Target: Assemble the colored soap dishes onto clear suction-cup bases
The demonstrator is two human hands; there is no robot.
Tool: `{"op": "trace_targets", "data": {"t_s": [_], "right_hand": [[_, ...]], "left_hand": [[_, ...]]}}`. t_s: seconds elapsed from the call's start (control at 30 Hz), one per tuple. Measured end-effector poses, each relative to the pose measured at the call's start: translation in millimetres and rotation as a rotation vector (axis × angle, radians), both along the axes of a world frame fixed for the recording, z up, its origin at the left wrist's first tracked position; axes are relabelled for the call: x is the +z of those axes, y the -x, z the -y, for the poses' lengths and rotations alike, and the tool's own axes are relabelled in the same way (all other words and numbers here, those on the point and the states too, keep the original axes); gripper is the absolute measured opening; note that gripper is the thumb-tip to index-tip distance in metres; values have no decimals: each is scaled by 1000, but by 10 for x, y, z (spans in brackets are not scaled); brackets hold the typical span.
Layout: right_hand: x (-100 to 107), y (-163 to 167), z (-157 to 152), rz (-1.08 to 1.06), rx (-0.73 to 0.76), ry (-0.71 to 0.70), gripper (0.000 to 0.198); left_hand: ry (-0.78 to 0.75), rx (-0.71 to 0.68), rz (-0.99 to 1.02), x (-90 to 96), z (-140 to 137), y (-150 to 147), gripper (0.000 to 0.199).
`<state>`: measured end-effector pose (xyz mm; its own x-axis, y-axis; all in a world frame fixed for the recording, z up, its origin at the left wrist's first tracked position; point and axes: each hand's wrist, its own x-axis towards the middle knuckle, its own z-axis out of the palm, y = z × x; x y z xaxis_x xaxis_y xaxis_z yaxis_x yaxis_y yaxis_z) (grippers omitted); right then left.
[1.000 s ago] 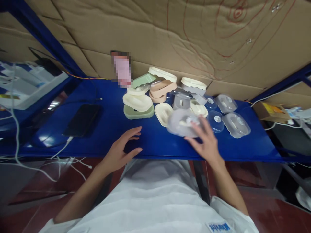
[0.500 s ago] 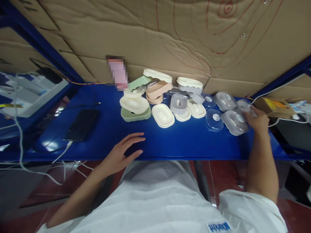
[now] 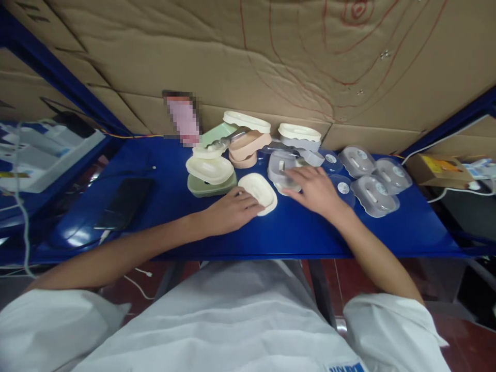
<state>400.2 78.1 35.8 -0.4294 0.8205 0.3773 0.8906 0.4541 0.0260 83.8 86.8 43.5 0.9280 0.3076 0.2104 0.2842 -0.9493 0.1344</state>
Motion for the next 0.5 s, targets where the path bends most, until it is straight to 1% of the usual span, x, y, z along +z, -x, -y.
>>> {"op": "trace_targets", "data": {"t_s": [0.03,0.1,0.2,0.27,0.37,0.43,0.5], "right_hand": [[-29,178,-40,-2,16,-6,66],[-50,379,-71,-38,-3,-31,58],[-1,398,5,-132,-4,-43,40],[51,356,105,-183,61,-32,34],[83,375,258,-218,212,8,30],[67,451,331,-205,338,45,26],[48,543,377,-182,451,63,23]], "left_hand": [[11,-54,15,-37,18,-6,31],[63,-146,68,-101,72,24,32],[136,-194,135,-113,100,116,44],[145,-161,158,-61,47,173,57],[110,-50,158,31,-104,236,72],[77,13,136,54,-208,263,77],[63,27,120,31,-294,278,73]]}}
